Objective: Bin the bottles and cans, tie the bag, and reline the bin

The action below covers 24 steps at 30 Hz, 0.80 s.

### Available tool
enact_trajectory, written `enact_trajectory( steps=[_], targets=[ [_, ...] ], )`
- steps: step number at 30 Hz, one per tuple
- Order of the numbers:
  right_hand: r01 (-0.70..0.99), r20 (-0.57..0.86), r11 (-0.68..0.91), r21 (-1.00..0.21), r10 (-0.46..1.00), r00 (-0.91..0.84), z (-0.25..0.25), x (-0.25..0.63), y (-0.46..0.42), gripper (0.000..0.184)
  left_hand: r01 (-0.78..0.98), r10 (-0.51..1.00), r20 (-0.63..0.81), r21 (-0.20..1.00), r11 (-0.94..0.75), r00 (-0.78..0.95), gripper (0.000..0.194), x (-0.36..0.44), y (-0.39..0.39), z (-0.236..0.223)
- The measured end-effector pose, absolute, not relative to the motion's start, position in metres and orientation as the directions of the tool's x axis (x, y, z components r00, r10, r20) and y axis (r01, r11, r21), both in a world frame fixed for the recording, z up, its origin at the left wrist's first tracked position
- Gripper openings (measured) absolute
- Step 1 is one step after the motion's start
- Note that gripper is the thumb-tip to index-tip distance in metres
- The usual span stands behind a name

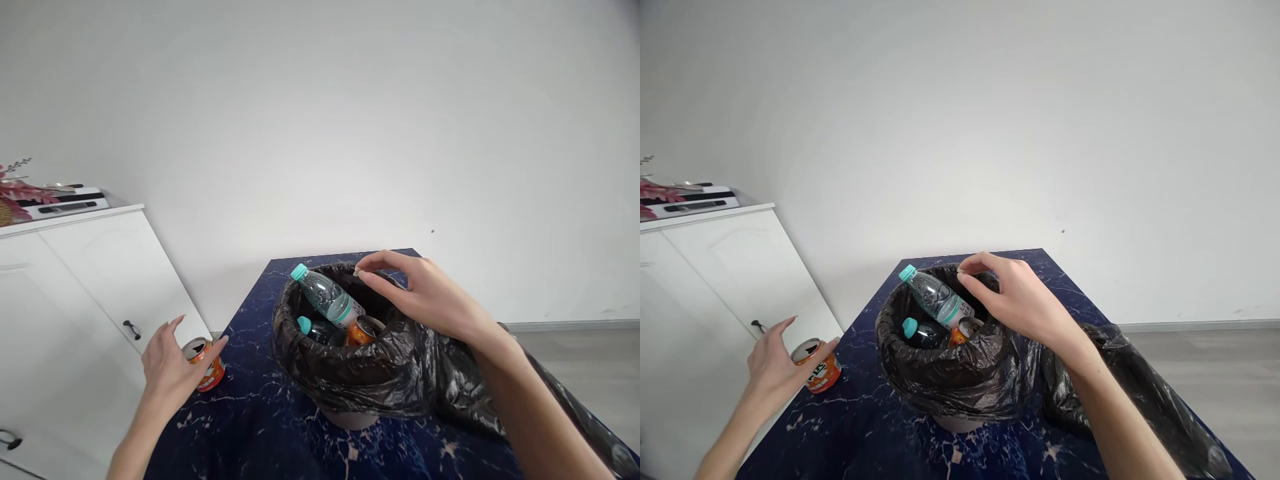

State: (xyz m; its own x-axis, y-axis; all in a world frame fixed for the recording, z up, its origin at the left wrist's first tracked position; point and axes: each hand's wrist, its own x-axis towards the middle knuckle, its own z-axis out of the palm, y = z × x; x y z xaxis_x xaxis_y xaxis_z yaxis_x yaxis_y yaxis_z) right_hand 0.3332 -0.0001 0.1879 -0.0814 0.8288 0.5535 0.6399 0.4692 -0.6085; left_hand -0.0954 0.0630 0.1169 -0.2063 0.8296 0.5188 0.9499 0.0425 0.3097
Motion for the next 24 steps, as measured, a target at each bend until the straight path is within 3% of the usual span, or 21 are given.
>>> enact_trajectory(
  steps=[5, 8, 13, 14, 16, 18, 19, 22, 24],
  targets=[
    [0.643, 0.545, 0.468, -0.606, 0.833, -0.093, 0.186, 0.33, 0.002, 0.029, 0.916, 0.902, 0.323, 0.368, 0.16, -0.288, 0.111, -0.117, 0.075, 0.087],
    [0.64, 0.541, 0.472, -0.606, 0.835, -0.104, 0.185, 0.329, 0.002, 0.029, 0.894, 0.939, 0.236, 0.428, 0.13, -0.25, 0.103, -0.121, 0.074, 0.082],
    [0.653, 0.54, 0.456, -0.604, 0.837, -0.085, 0.186, 0.33, 0.002, 0.029, 0.787, 0.829, 0.362, 0.6, 0.143, -0.427, 0.1, -0.1, 0.054, 0.109],
    [0.658, 0.541, 0.449, -0.604, 0.838, -0.074, 0.186, 0.33, 0.002, 0.03, 0.759, 0.77, 0.436, 0.644, 0.095, -0.466, 0.098, -0.09, 0.047, 0.12],
    [0.665, 0.545, 0.44, -0.604, 0.837, -0.06, 0.185, 0.331, 0.002, 0.031, 0.672, 0.659, 0.591, 0.72, -0.171, -0.465, 0.086, -0.067, 0.033, 0.146],
    [0.667, 0.545, 0.44, -0.601, 0.836, -0.06, 0.185, 0.331, 0.002, 0.031, 0.548, 0.584, 0.733, 0.664, -0.508, -0.347, 0.075, -0.04, 0.019, 0.173],
    [0.668, 0.543, 0.44, -0.6, 0.837, -0.063, 0.185, 0.331, 0.002, 0.031, 0.5, 0.561, 0.763, 0.639, -0.584, -0.32, 0.071, -0.026, 0.013, 0.187],
    [0.666, 0.541, 0.442, -0.601, 0.838, -0.069, 0.185, 0.329, 0.002, 0.03, 0.453, 0.543, 0.794, 0.605, -0.655, -0.274, 0.06, 0.01, 0.001, 0.221],
    [0.664, 0.545, 0.446, -0.6, 0.836, -0.068, 0.186, 0.329, 0.001, 0.029, 0.409, 0.61, 0.782, 0.602, -0.686, -0.127, 0.062, 0.029, -0.001, 0.237]
  ],
)
